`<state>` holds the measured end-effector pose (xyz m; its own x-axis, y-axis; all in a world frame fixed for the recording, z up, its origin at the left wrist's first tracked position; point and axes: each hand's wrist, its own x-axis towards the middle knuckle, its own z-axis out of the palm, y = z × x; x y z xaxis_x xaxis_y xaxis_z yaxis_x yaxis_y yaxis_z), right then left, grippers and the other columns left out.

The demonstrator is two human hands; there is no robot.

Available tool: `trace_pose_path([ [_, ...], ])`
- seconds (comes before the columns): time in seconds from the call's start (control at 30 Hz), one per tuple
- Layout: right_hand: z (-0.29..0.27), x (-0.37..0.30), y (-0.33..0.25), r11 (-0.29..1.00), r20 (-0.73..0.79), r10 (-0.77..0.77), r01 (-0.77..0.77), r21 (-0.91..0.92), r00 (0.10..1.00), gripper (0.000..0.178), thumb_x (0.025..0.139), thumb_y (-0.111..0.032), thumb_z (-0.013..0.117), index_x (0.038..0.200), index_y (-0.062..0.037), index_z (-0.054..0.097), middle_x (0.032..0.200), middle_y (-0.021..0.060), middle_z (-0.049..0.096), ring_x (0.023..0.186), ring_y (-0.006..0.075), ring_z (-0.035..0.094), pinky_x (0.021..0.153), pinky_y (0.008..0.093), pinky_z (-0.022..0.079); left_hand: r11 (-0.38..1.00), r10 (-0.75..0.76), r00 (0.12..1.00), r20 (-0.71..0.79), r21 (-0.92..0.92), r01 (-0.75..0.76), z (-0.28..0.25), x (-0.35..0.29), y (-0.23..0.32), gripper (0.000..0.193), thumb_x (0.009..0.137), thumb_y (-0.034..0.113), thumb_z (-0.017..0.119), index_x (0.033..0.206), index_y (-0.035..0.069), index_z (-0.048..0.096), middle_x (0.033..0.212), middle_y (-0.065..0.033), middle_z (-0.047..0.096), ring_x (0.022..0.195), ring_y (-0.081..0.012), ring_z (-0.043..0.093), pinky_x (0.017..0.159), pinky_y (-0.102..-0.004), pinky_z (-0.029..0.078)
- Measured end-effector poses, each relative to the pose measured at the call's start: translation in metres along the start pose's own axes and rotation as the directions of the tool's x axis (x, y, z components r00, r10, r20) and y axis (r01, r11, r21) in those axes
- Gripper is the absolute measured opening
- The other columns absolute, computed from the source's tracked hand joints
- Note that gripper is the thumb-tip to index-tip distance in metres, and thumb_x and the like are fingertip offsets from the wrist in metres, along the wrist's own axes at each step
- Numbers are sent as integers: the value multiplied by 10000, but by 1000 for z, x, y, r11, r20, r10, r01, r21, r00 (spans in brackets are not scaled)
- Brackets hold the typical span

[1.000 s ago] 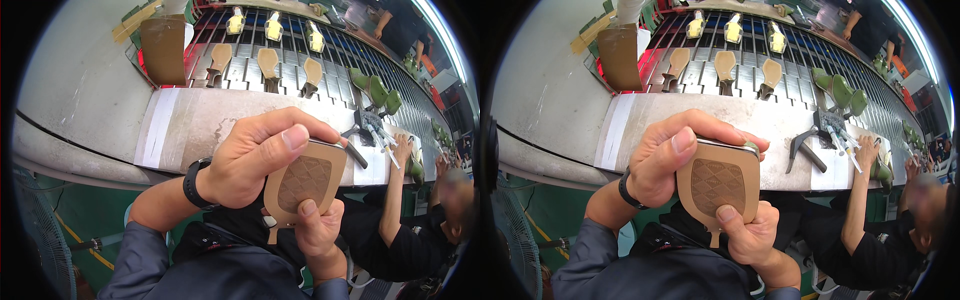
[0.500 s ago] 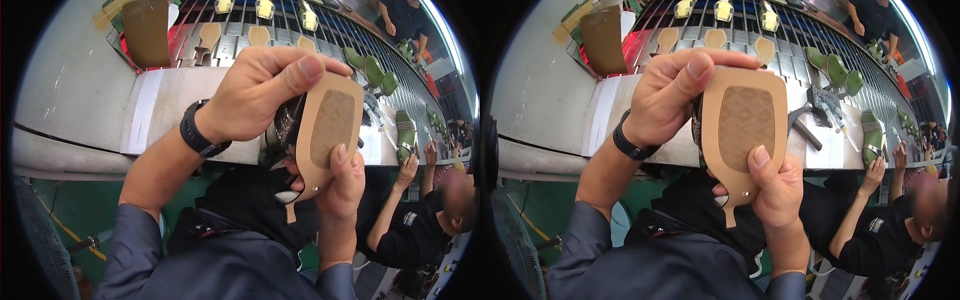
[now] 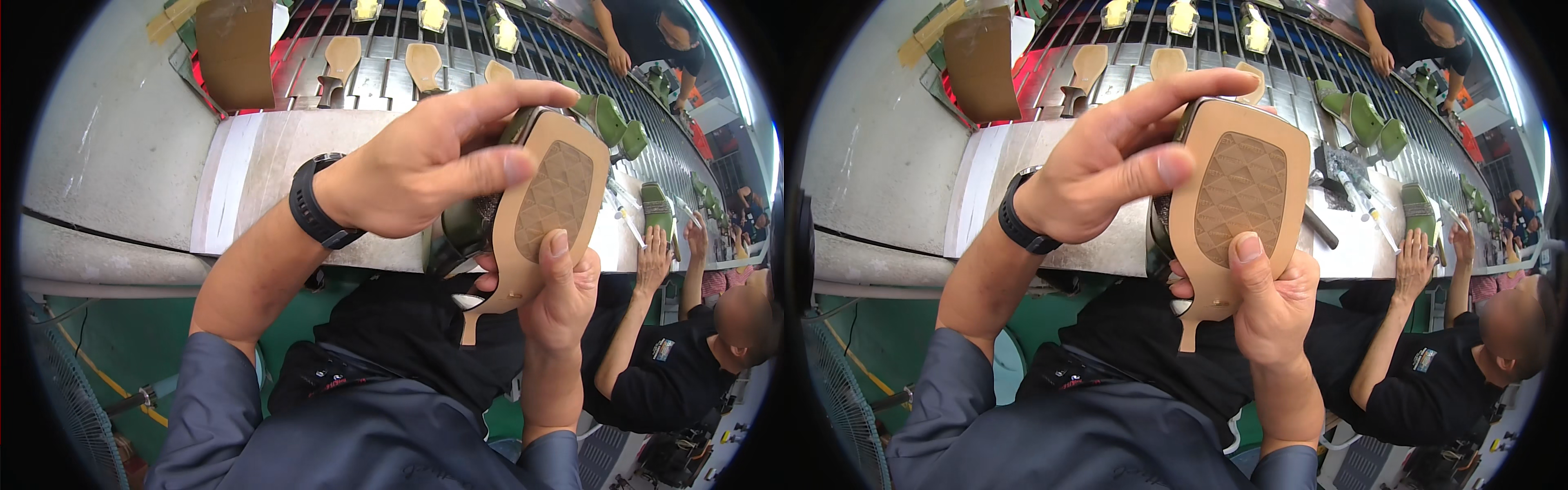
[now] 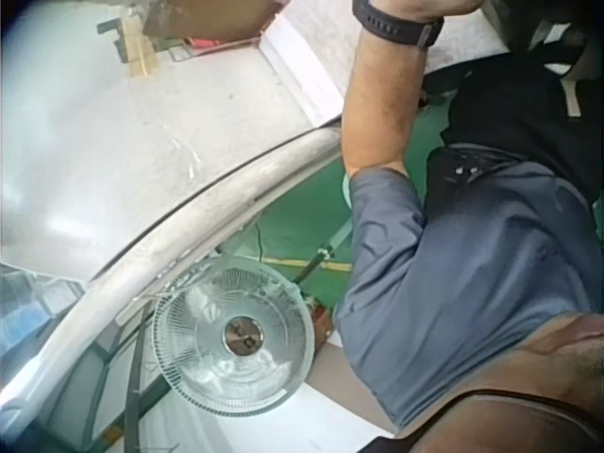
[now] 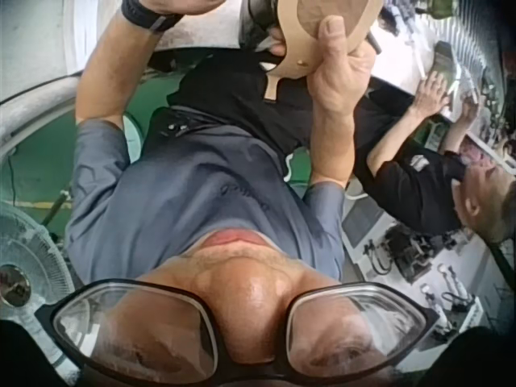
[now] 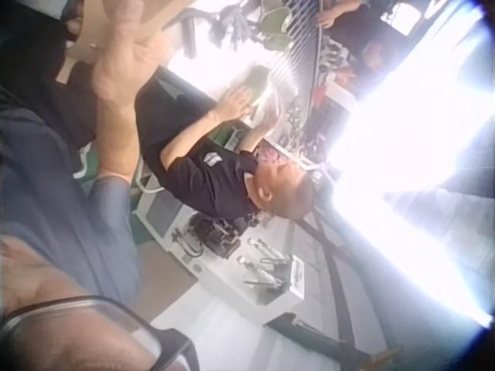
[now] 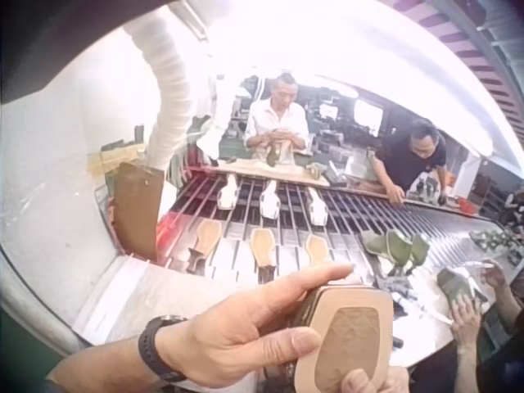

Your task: The person attaches outsoles to lasted high-heeled shoes, pressing the soles into place by hand and tapping around the edges using a hammer.

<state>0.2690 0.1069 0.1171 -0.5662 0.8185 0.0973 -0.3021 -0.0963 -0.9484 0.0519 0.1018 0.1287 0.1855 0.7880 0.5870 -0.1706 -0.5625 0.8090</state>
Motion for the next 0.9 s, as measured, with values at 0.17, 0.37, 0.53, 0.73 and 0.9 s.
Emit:
trace_pose_path([
  [0.17,-2,-3,2,1000,82,1,-1,1,997,486,1091,-356,538,1176,111,645,945,220,749,769,243,757,669,348,646,992,-119,991,-56,-40,117,2,-10,12,619,1050,326,616,1512,-44,436,1425,-189,603,1333,-257,581,1135,-390,443],
  [0.37,13,-23,-2,992,118,10,5,-128,993,526,1105,-379,500,1074,108,696,899,173,767,773,192,751,677,304,621,997,-36,977,-210,59,50,23,-32,30,480,1069,332,565,1320,-76,582,1287,-299,669,1202,-310,675,1035,-412,537],
  [0.53,13,-30,6,957,238,-52,117,-266,970,409,1099,-271,533,993,58,752,840,118,778,665,129,703,601,261,559,997,-80,940,-332,-5,83,37,-43,47,276,1049,199,532,1155,-47,597,1223,-370,664,1150,-350,698,984,-439,572],
  [0.73,26,-35,12,952,248,-60,130,-277,967,309,1074,-212,587,962,2,779,756,63,752,559,89,630,520,253,490,988,-130,898,-420,25,154,39,-46,63,186,1010,178,667,1029,16,577,1096,-323,720,1076,-326,733,923,-403,597],
  [0.9,31,-34,21,851,366,-171,324,-413,915,204,1011,-162,670,916,3,744,654,94,637,503,224,615,493,322,466,960,-118,907,-404,188,208,37,-49,77,221,949,110,749,973,38,541,1010,-232,748,975,-244,751,872,-378,607],
])
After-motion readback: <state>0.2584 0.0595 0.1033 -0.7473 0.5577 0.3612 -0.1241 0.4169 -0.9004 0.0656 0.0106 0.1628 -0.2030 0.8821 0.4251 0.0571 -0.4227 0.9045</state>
